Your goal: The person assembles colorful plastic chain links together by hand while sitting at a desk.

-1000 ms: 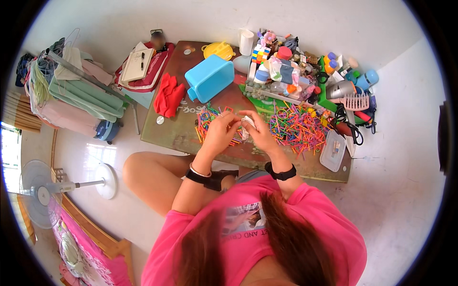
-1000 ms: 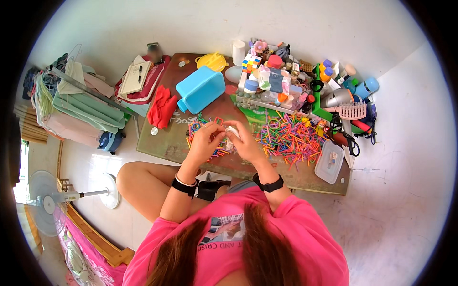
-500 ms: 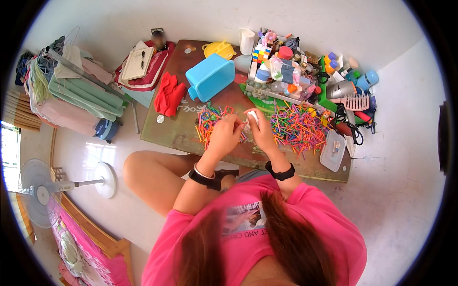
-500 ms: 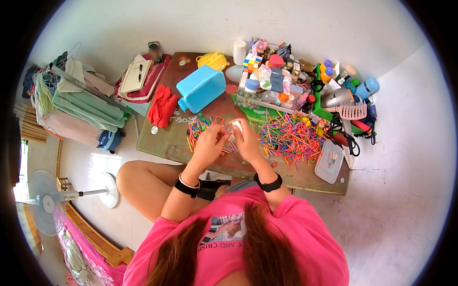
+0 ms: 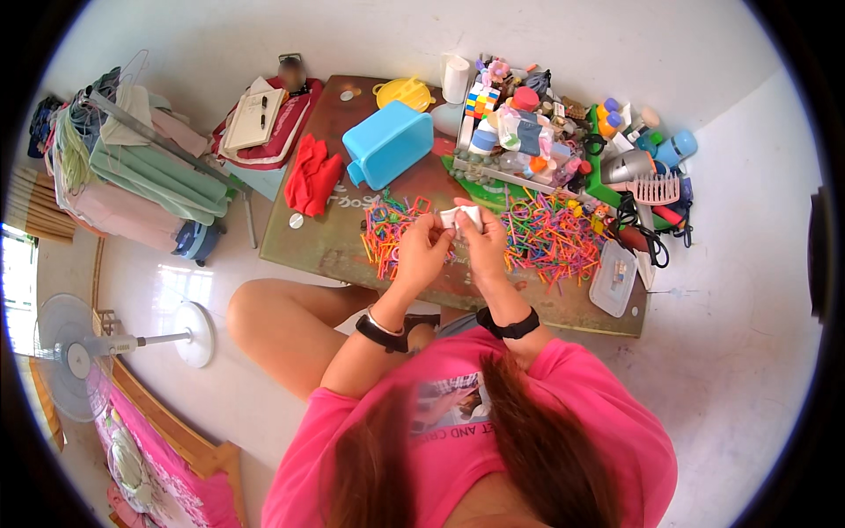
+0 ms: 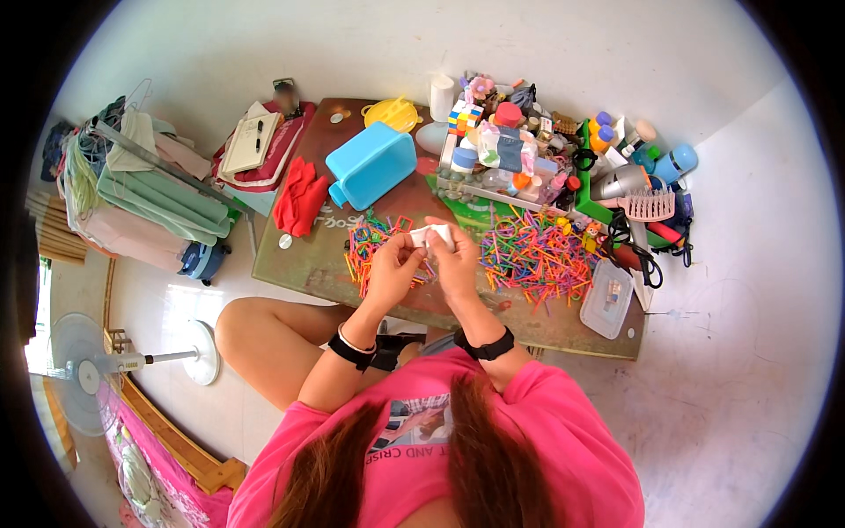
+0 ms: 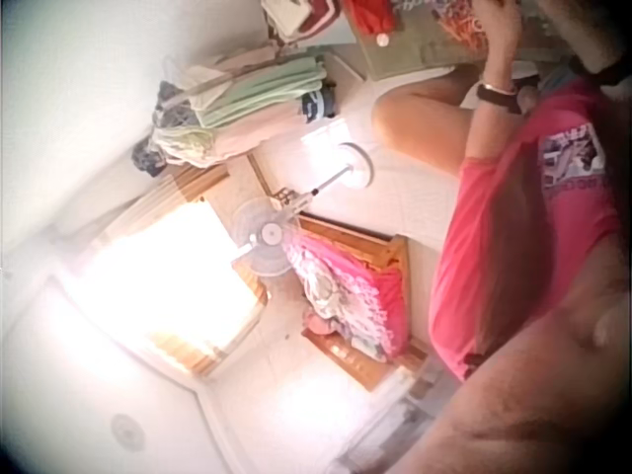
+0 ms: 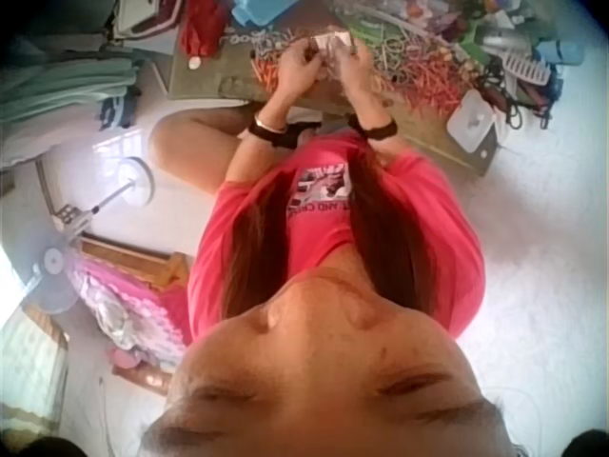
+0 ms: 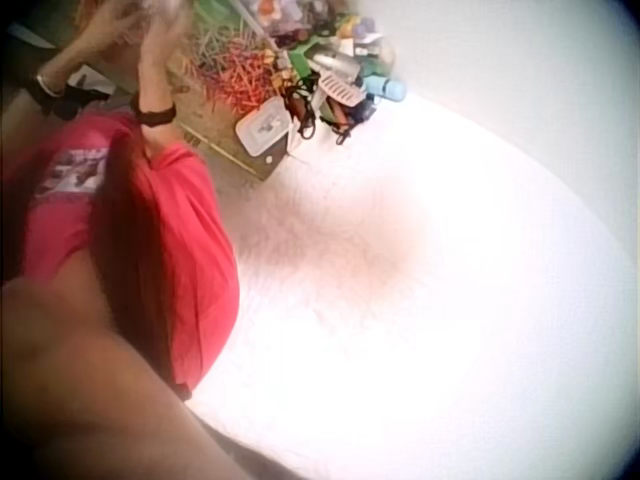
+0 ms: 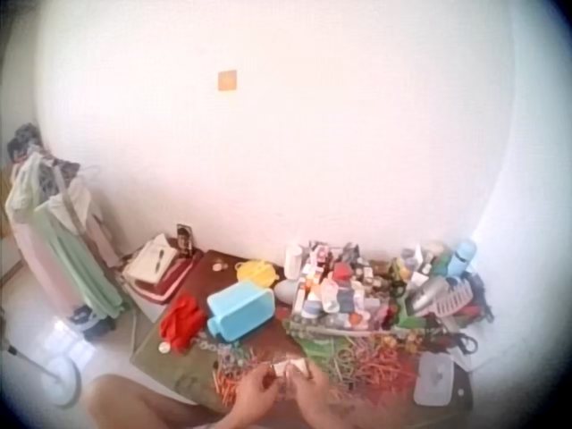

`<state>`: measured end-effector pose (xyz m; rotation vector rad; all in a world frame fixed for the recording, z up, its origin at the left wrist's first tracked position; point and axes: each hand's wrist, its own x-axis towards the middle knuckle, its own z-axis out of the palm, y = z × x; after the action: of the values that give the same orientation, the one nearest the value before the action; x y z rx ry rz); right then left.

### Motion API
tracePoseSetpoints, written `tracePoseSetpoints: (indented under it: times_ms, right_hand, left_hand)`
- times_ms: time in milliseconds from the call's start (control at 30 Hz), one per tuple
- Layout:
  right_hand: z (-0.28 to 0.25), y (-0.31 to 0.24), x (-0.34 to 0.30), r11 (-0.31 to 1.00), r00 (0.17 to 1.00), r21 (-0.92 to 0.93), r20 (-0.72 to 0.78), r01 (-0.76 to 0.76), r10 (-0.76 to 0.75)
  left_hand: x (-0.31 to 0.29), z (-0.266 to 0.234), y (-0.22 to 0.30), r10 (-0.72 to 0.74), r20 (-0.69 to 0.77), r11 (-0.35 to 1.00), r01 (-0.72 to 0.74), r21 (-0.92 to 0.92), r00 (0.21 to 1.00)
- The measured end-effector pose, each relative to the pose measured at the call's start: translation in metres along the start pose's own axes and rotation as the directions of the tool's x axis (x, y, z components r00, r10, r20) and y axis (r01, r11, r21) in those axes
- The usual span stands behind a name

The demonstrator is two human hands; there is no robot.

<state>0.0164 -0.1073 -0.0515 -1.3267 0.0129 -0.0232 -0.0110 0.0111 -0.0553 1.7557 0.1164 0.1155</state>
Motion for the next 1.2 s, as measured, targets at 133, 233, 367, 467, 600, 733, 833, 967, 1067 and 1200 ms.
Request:
tracePoseSetpoints:
  times_ms: [133, 233, 367, 467, 600, 733, 833, 967, 1067, 1200]
  right_hand:
    - [-0.033, -0.018, 0.032, 0.985, 0.993, 0.159, -0.085, -0.063, 0.077]
    - [-0.03, -0.013, 0.018, 0.979, 0.987, 0.142, -0.055, -0.144, 0.153]
    - [0.001, -0.006, -0.008, 0.901, 0.941, 0.307, 0.241, -0.307, 0.238]
    - [0.002, 0.0, -0.011, 0.883, 0.911, 0.308, 0.328, -0.354, 0.251]
    - [-0.014, 0.0, 0.006, 0.985, 0.969, 0.043, 0.193, -0.167, 0.155]
    - [-0.022, -0.015, 0.006, 0.825, 0.961, -0.545, 0.277, 0.153, 0.004]
    - [-0.021, -0.027, 0.002, 0.672, 0.903, -0.697, 0.419, 0.251, 0.098]
    - [-0.028, -0.019, 0.007, 0.733, 0.882, -0.627, 0.465, 0.263, 0.081]
    - [-0.034, -0.015, 0.01, 0.817, 0.854, -0.55, 0.496, 0.172, 0.155]
    - [-0.039, -0.003, 0.012, 0.932, 0.826, -0.356, 0.546, 0.076, 0.141]
  left_hand:
    - [-0.001, -0.008, -0.002, -0.141, 0.085, 0.944, 0.16, -0.288, 0.986]
    - [0.0, -0.011, 0.022, -0.185, 0.05, 0.837, 0.184, -0.515, 0.982]
    - [0.002, 0.002, 0.008, -0.106, -0.098, 0.902, 0.054, -0.429, 0.989]
    - [-0.005, 0.003, 0.0, 0.013, -0.13, 0.99, -0.031, -0.14, 0.991]
    - [-0.008, -0.005, 0.014, 0.199, -0.053, 0.969, -0.188, 0.162, 0.979]
    - [-0.001, -0.012, 0.03, 0.215, -0.1, 0.964, -0.195, 0.18, 0.972]
    - [0.004, -0.017, 0.019, 0.253, -0.025, 0.951, -0.244, 0.193, 0.967]
    - [0.006, -0.025, 0.029, 0.245, 0.123, 0.944, -0.265, 0.195, 0.962]
    - [0.007, -0.028, 0.021, 0.262, 0.139, 0.952, -0.279, 0.126, 0.955]
    - [0.007, -0.029, 0.024, 0.285, 0.149, 0.941, -0.306, 0.148, 0.947]
